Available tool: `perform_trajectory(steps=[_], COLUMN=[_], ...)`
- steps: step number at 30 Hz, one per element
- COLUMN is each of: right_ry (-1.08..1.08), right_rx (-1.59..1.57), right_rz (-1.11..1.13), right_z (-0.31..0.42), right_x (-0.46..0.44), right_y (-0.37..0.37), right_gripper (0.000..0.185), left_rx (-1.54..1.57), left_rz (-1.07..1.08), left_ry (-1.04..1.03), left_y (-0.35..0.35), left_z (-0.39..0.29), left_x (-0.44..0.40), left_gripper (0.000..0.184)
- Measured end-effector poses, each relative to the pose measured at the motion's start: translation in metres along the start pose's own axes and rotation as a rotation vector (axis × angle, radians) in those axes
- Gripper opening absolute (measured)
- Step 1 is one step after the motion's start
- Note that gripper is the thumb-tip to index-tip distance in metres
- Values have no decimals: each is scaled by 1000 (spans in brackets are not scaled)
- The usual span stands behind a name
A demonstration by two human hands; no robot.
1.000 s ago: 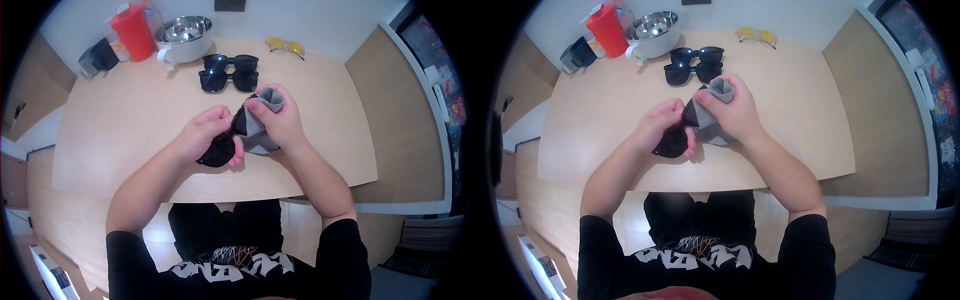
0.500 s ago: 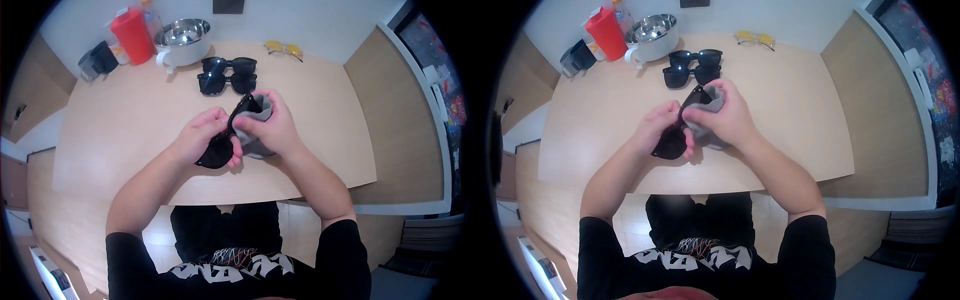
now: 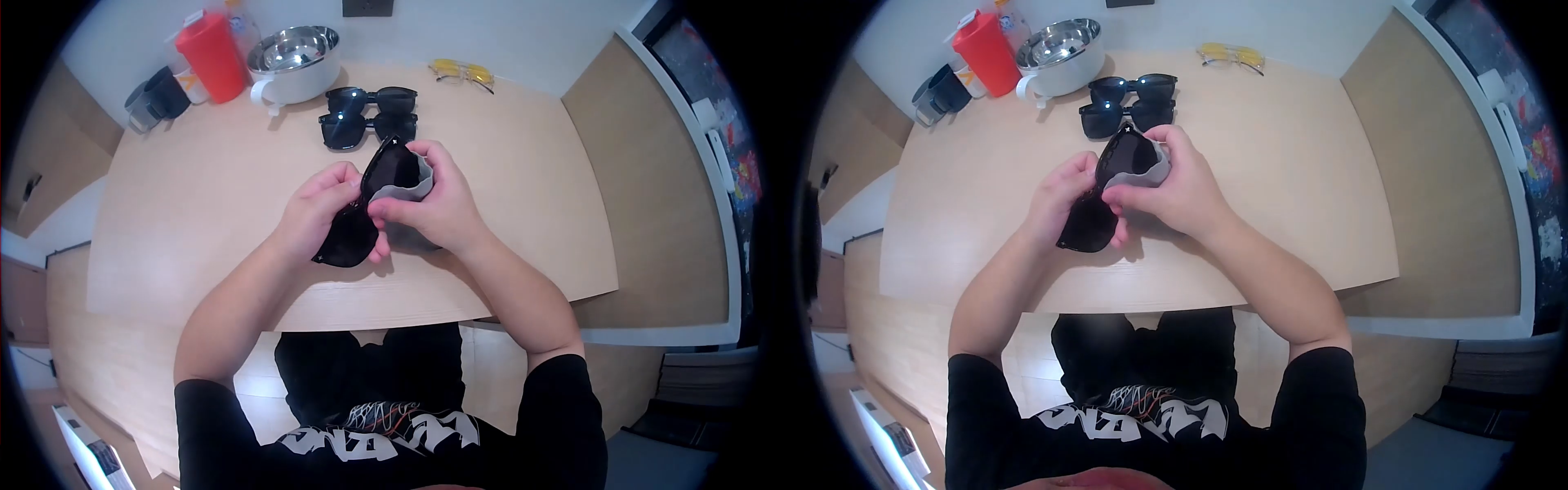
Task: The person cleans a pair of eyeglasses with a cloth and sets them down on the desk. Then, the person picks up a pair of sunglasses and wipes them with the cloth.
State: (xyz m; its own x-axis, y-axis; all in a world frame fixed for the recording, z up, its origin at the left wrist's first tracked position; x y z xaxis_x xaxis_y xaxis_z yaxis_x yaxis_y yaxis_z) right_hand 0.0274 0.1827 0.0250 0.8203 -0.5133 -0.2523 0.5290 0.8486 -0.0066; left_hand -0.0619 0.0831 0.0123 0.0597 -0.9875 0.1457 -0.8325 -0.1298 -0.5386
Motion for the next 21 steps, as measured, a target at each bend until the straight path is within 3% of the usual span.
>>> perform_trajectory(steps=[4,7,17,21], right_ry=[106,68,57,138], right_rx=[97,148,-36,104], right_rz=[-123,-192,-55,-142], right_z=[7,2,4,6], right_x=[-7,-12,-2,-8], right_y=[18,36,2,21], right_gripper=[66,61,53,46], left_rx=[-14,11,43,50], left_rz=[-30,-51,-45,-46], left_ry=[8,25,-38,-36], left_y=[1,1,6,3], left_z=[-3,-3,-8,-9], left_x=[0,1,0,2], left_gripper=[15,17,17,16])
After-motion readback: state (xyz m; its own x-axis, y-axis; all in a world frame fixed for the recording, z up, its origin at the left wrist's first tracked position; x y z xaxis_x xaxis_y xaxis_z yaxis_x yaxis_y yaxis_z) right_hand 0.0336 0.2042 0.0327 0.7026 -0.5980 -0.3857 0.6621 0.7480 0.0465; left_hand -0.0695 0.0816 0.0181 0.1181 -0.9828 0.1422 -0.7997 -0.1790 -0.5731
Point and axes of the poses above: each hand's wrist, its own x-axis away from the middle knuckle, its own y-axis out of the back of the hand, z = x × y, the point moved 8 cm from there along -x, towards the middle knuckle, and after that the axes turned 6 degrees about y, right-handed, at the moved point
